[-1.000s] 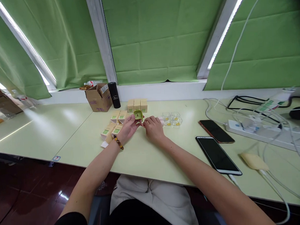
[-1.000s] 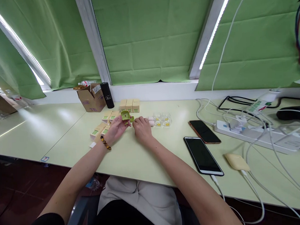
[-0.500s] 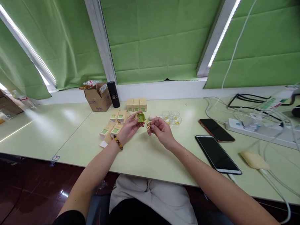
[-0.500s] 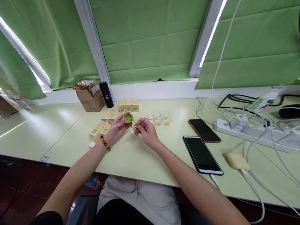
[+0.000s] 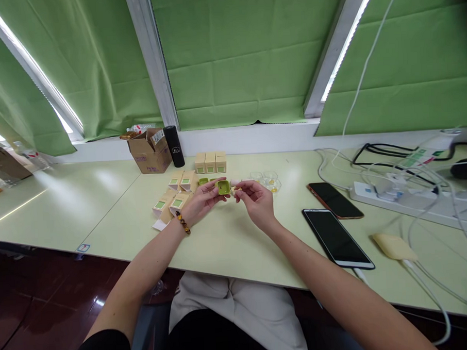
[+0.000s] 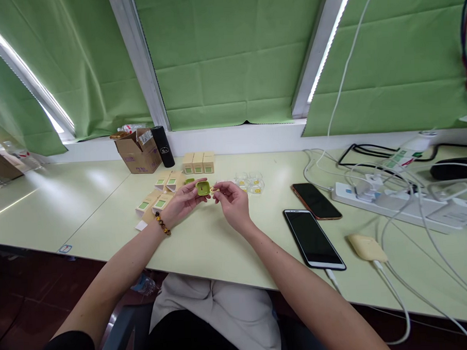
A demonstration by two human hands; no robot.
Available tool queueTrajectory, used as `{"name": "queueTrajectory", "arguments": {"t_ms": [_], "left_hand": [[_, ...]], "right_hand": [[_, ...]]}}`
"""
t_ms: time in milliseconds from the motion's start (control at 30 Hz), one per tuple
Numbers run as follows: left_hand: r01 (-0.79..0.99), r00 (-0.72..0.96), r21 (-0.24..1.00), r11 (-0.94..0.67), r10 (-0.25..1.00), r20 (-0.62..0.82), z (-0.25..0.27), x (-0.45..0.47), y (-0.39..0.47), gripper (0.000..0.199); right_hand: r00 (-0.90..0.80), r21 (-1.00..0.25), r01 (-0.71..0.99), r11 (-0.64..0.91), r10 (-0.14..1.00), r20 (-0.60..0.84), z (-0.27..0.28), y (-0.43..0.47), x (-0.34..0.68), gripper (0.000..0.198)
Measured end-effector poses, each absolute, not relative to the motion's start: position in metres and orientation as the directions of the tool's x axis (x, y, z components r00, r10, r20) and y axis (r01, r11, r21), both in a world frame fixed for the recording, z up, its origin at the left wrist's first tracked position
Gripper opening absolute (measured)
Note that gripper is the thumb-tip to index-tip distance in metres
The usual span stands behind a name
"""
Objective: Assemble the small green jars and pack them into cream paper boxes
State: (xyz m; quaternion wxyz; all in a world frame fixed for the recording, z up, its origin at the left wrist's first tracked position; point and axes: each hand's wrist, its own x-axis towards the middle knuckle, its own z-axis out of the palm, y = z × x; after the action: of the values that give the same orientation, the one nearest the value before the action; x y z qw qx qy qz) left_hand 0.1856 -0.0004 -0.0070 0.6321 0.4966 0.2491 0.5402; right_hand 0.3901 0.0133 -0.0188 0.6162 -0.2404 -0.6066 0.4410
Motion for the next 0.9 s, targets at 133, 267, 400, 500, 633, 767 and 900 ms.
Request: {"name": "queueTrajectory", "arguments": {"t_ms": [133, 267, 400, 500, 633, 767, 900], "left_hand": [[-0.462, 0.31, 0.885, -0.053, 0.926, 0.217, -0.007, 0.188, -0.001, 0.053], [-0.445, 0.333, 0.894, -0.053, 0.917, 0.22, -0.007, 0.191, -0.002, 0.055], [-0.428, 0.365, 0.902, -0.048, 0.904, 0.221, -0.006, 0.193, -0.004, 0.054], [-0.404, 0.383, 0.912, -0.067, 0.893, 0.236, -0.007, 0.194, -0.004, 0.048], [-0.376, 0.416, 0.924, -0.069, 0.879, 0.235, -0.006, 0.196, -0.005, 0.045], [-0.359, 0.432, 0.931, -0.064, 0.873, 0.227, -0.005, 0.196, -0.006, 0.047], [-0.359, 0.421, 0.931, -0.06, 0.88, 0.219, -0.006, 0.197, -0.006, 0.047]], "right_hand": [[-0.093, -0.796, -0.143, 0.588, 0.793, 0.602, -0.022, 0.012, 0.39, 0.017], [-0.104, -0.688, 0.046, 0.724, 0.689, 0.717, -0.023, 0.012, 0.393, 0.016], [-0.13, -0.538, 0.217, 0.815, 0.57, 0.811, -0.022, 0.014, 0.395, 0.015], [-0.187, -0.417, 0.355, 0.837, 0.501, 0.845, -0.021, 0.014, 0.396, 0.017], [-0.257, -0.284, 0.529, 0.8, 0.47, 0.844, -0.02, 0.014, 0.398, 0.021], [-0.328, -0.14, 0.608, 0.781, 0.409, 0.852, -0.021, 0.015, 0.398, 0.025], [-0.369, -0.097, 0.625, 0.775, 0.403, 0.838, -0.022, 0.015, 0.398, 0.028]]}}
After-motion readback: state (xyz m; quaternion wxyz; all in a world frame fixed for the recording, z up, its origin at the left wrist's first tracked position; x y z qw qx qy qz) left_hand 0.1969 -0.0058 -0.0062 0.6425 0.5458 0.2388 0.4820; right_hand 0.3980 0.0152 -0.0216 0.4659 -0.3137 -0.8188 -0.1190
